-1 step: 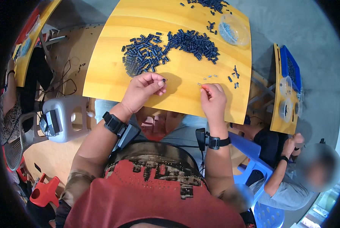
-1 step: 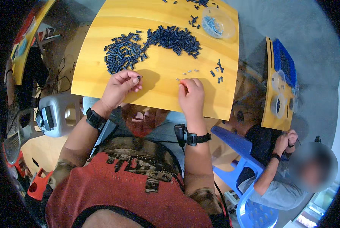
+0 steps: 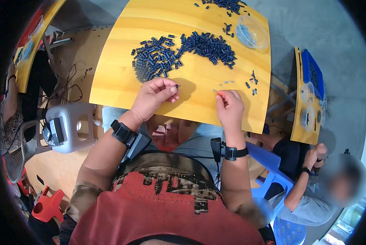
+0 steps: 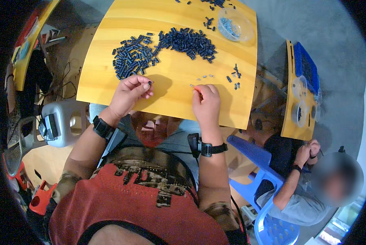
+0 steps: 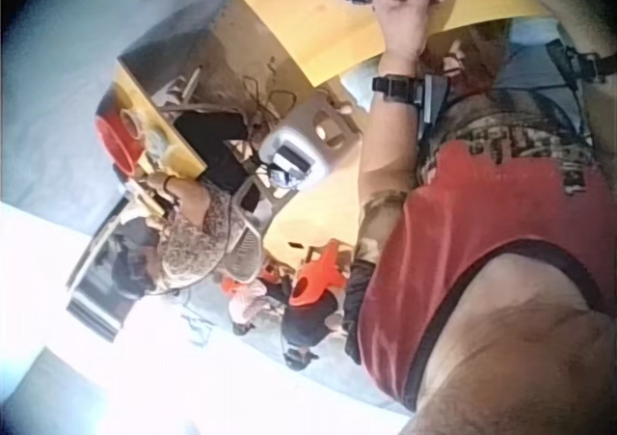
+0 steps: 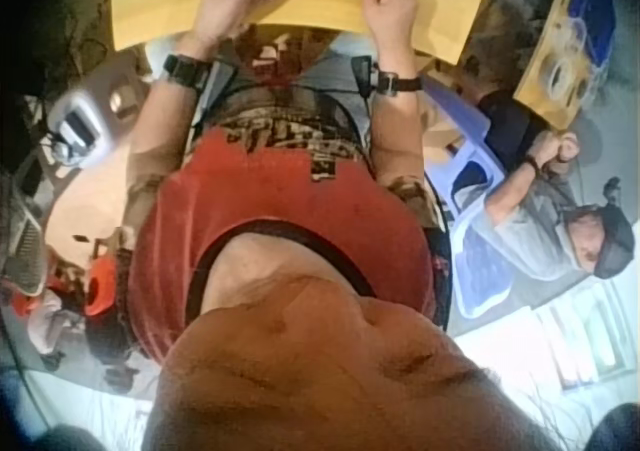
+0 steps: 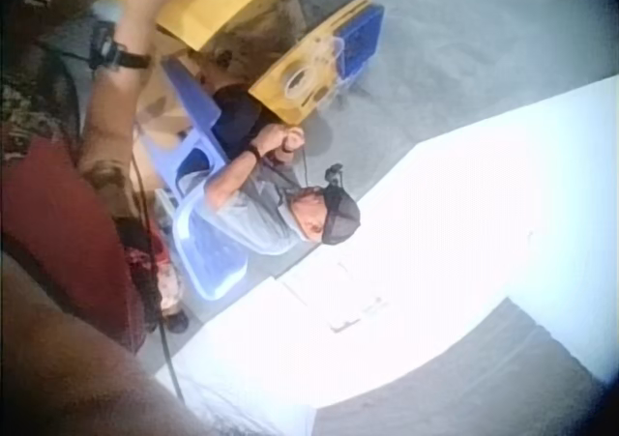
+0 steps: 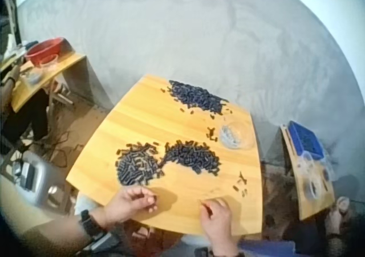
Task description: Assembling small blue and black plastic components.
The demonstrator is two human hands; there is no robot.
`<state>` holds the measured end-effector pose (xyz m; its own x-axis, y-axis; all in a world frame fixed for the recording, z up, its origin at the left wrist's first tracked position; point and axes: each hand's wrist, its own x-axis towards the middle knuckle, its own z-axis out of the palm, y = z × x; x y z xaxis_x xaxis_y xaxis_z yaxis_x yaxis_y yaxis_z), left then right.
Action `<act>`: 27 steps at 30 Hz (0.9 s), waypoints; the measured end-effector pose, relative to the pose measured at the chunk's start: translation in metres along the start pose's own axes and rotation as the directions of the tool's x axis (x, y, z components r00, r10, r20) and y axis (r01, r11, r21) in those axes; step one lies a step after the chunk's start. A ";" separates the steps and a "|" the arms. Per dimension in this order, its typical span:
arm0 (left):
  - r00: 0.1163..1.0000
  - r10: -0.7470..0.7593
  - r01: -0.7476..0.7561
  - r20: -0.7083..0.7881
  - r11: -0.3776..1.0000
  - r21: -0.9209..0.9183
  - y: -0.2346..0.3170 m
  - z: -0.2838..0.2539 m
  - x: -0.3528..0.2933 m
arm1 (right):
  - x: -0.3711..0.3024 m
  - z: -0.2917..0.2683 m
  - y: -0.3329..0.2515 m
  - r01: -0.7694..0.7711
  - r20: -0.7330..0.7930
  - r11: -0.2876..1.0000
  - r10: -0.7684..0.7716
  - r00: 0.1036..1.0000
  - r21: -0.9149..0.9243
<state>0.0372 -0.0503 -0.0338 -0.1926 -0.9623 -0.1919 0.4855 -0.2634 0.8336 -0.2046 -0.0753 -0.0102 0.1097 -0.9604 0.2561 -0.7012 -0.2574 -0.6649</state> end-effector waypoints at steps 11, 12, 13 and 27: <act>1.000 0.013 -0.013 -0.005 1.000 0.017 0.001 0.000 -0.002 | -0.001 0.007 -0.008 0.003 -0.038 1.000 -0.002 0.999 0.023; 1.000 0.015 -0.015 -0.006 1.000 0.016 0.000 0.000 -0.002 | -0.001 0.008 -0.008 0.005 -0.036 1.000 -0.004 0.999 0.023; 1.000 0.011 -0.010 -0.009 1.000 0.022 0.000 0.000 -0.002 | -0.001 0.009 -0.008 0.023 -0.022 1.000 -0.023 0.999 0.003; 0.999 0.033 -0.033 0.013 0.999 0.026 -0.001 -0.001 -0.002 | 0.005 0.010 -0.024 0.123 0.083 0.951 -0.103 0.991 -0.285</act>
<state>0.0381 -0.0481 -0.0350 -0.1874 -0.9695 -0.1577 0.4691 -0.2294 0.8528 -0.1803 -0.0748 0.0005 0.2392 -0.9343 0.2645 -0.8540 -0.3320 -0.4006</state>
